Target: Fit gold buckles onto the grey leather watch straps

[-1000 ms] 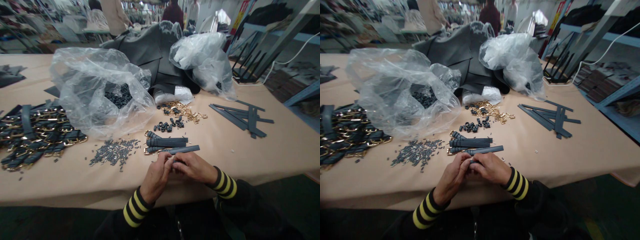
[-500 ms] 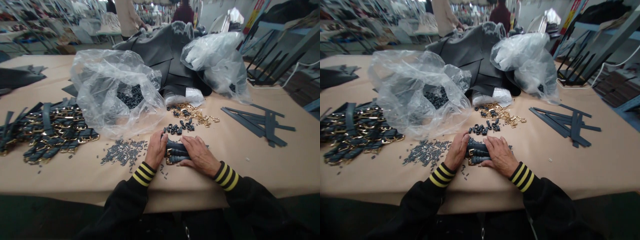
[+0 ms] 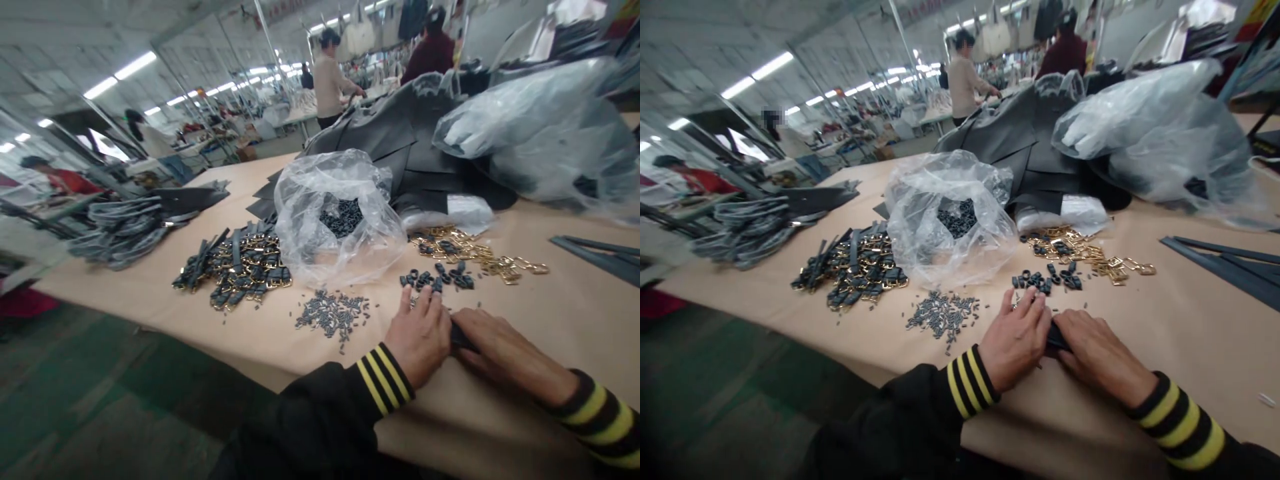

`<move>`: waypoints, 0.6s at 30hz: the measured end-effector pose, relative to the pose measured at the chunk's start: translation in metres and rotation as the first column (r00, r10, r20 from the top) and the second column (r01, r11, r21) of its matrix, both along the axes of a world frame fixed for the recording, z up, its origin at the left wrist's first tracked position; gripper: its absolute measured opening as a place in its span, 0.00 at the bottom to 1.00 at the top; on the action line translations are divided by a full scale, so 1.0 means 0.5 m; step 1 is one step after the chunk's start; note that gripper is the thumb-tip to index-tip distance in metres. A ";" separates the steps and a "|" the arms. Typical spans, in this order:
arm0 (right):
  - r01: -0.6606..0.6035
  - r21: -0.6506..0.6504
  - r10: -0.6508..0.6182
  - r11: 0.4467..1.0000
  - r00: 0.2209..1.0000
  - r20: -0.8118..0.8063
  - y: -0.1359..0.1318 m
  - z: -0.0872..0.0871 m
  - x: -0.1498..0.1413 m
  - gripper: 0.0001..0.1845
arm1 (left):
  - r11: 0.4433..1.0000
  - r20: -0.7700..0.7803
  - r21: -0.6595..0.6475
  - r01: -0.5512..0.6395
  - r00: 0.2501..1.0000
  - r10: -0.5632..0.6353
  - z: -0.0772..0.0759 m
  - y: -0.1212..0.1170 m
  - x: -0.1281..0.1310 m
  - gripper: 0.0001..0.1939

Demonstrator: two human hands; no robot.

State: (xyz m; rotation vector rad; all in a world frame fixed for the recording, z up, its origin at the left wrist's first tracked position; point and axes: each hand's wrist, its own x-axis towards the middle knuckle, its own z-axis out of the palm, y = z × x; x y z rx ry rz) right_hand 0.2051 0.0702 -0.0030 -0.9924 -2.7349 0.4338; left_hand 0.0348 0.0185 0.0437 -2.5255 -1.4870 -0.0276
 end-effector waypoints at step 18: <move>-0.015 -0.015 0.013 1.000 0.996 -0.089 -0.033 0.112 -0.034 0.10 | 0.984 0.127 -0.106 0.146 0.983 -0.132 0.057 0.015 -0.049 0.08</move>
